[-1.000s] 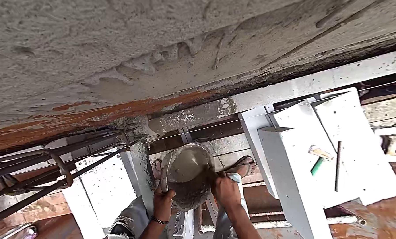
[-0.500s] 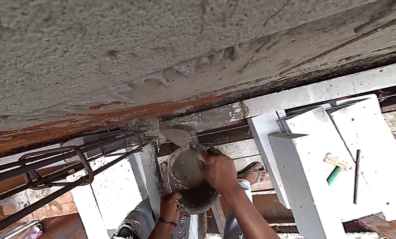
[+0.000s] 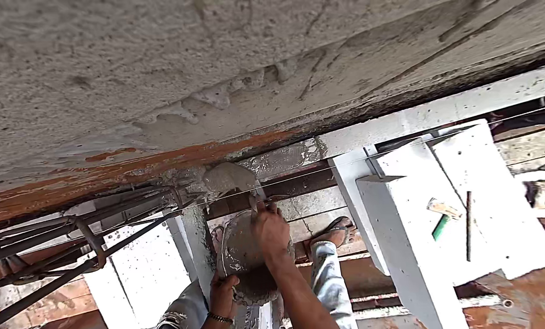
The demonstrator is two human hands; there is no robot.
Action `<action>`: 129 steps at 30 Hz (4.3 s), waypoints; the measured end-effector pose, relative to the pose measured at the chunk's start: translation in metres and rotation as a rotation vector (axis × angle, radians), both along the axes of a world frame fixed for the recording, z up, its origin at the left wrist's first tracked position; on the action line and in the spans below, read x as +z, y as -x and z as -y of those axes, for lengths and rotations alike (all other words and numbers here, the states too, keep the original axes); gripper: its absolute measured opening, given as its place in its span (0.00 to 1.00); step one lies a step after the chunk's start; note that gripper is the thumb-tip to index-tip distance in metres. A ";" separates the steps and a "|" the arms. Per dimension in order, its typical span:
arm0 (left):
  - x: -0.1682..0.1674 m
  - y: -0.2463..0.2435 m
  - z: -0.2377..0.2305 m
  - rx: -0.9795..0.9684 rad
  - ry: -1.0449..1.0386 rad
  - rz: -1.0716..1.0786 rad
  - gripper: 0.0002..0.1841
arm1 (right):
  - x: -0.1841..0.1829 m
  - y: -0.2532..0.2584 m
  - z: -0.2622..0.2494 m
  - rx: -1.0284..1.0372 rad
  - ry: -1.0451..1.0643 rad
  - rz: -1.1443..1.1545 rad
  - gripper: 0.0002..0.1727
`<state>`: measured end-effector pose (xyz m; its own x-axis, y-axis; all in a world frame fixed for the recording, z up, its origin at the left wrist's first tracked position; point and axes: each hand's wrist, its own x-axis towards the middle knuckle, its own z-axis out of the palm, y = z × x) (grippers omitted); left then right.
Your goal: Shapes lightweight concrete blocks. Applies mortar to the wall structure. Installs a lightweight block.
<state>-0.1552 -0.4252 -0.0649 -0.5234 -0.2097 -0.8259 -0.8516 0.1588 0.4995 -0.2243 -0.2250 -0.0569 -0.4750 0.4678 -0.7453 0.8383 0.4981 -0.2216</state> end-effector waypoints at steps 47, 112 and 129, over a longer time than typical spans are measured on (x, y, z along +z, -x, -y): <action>0.006 0.015 -0.026 -0.150 -0.022 -0.121 0.28 | -0.035 -0.032 -0.039 -1.816 0.949 -0.890 0.17; -0.005 0.001 -0.062 -0.180 -0.016 -0.089 0.30 | -0.036 -0.143 -0.275 -0.887 -0.144 -0.307 0.22; -0.001 0.008 -0.107 -0.354 -0.123 -0.163 0.31 | 0.028 -0.194 -0.091 -0.097 -0.128 0.186 0.23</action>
<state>-0.1637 -0.3185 -0.0659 -0.6713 0.1023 -0.7341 -0.6637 0.3581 0.6567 -0.0299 -0.1339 -0.0294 -0.2830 0.6011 -0.7474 0.9042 0.4271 0.0011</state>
